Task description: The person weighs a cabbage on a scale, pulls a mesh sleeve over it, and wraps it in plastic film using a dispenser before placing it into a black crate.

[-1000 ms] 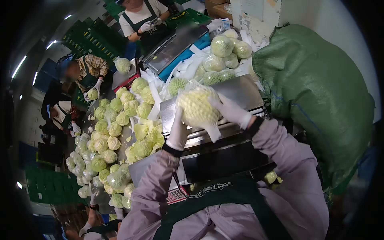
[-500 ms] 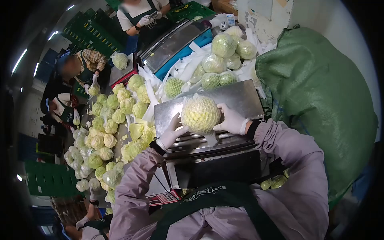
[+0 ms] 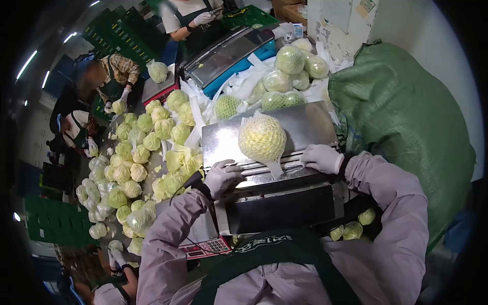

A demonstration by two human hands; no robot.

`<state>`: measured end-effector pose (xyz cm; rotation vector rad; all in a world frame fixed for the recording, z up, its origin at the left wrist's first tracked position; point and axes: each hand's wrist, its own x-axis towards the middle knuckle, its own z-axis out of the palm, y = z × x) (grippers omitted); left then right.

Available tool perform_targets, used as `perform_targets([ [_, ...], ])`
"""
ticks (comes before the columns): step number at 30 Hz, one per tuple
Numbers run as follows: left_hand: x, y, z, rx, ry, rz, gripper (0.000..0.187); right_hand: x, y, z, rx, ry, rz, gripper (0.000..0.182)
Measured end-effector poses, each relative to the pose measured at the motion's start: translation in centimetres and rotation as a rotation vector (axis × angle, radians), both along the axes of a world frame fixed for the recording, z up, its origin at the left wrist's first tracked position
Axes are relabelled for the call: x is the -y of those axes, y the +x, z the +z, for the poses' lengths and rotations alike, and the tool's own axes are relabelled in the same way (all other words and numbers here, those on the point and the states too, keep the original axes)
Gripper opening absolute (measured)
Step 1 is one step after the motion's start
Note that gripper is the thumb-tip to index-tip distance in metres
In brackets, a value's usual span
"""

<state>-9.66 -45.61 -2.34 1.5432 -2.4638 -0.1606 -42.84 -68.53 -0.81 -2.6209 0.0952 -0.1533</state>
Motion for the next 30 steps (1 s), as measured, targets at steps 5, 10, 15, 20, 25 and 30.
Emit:
perform_targets([
  [5, -5.1, -1.3, 3.2, -0.847, 0.597, 0.508, 0.012, -3.4, -2.2, 5.2, -0.329, 0.401, -0.115, 0.017],
  [10, -3.0, 1.7, 17.7, -1.648, 0.797, 0.214, 0.016, -0.9, 2.4, 19.5, -0.191, 1.028, 0.145, 0.018],
  [15, 7.8, 6.8, 10.9, -0.985, 0.082, 0.372, 0.053, 10.5, 11.1, 10.8, 0.209, -0.060, -0.007, 0.066],
  [20, 13.4, 4.2, 1.6, -0.290, 0.295, 0.253, 0.092, 10.1, 12.9, 0.8, -0.098, -0.161, 0.058, 0.074],
  [25, 13.6, 2.9, -1.6, -0.132, 0.060, 0.324, 0.100, 7.1, 14.3, -1.4, 0.013, -0.194, -0.024, 0.075],
  [30, 8.5, -1.2, 5.9, -1.324, 0.779, 0.062, 0.082, 3.1, 9.3, 4.6, -0.310, 0.915, 0.143, 0.079],
])
